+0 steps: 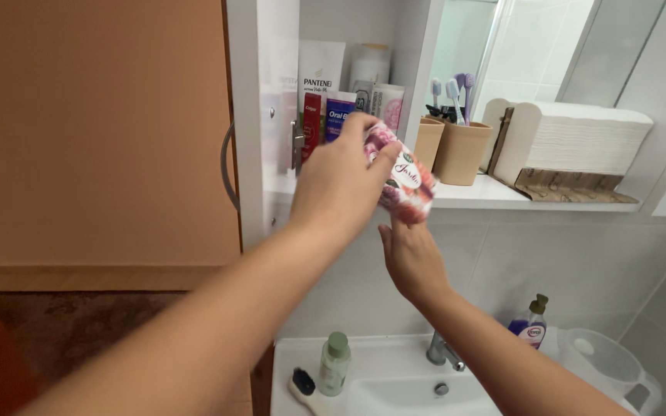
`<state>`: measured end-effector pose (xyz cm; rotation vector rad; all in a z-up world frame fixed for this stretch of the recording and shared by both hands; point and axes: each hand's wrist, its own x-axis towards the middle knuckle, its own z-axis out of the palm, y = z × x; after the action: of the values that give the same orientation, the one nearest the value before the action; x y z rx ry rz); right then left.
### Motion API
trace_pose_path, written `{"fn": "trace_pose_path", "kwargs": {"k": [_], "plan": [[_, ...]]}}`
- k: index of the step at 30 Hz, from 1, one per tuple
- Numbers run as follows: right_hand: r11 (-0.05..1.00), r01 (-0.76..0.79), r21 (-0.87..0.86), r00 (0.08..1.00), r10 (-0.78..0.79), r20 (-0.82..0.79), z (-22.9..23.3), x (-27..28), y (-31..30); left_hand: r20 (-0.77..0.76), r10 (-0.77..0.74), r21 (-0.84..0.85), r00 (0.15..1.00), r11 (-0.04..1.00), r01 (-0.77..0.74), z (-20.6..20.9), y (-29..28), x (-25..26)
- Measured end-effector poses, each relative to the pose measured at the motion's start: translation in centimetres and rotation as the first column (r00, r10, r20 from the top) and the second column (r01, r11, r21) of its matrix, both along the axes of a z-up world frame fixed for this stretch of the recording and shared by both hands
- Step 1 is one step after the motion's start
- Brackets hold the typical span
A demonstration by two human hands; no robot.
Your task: The person opens a bathroom cabinet and wipes several items with a tissue, including a purple-capped bottle, a white tub, a small dark bottle, and a soap box. The person places each item back on the shelf after wiping. The person then closes the cabinet door.
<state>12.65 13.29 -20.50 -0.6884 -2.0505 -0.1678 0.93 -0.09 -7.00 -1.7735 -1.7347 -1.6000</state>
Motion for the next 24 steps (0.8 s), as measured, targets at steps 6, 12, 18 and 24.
{"fn": "trace_pose_path", "kwargs": {"k": [6, 12, 18, 24], "plan": [[0.964, -0.038, -0.263, 0.991, 0.002, -0.136, -0.1, 1.0, 1.1, 0.575, -0.333, 0.142, 0.748, 0.94, 0.309, -3.5, 0.5, 0.6], [0.594, -0.585, -0.552, 0.613, -0.122, -0.781, 4.0, 5.2, 2.7, 0.727, -0.419, 0.242, 0.545, 0.898, 0.367, -6.4, 0.9, 0.3], [0.449, -0.662, -0.6, 0.636, -0.086, -0.767, 7.3, 6.7, -0.4, 0.722, -0.415, 0.254, 0.553, 0.903, 0.346, -8.4, 0.7, -0.6], [0.61, 0.06, -0.79, 0.998, -0.021, 0.06, 10.2, 5.0, -7.0, 0.56, -0.511, 0.337, 0.652, 0.86, 0.384, -10.6, 0.6, -1.4]]}}
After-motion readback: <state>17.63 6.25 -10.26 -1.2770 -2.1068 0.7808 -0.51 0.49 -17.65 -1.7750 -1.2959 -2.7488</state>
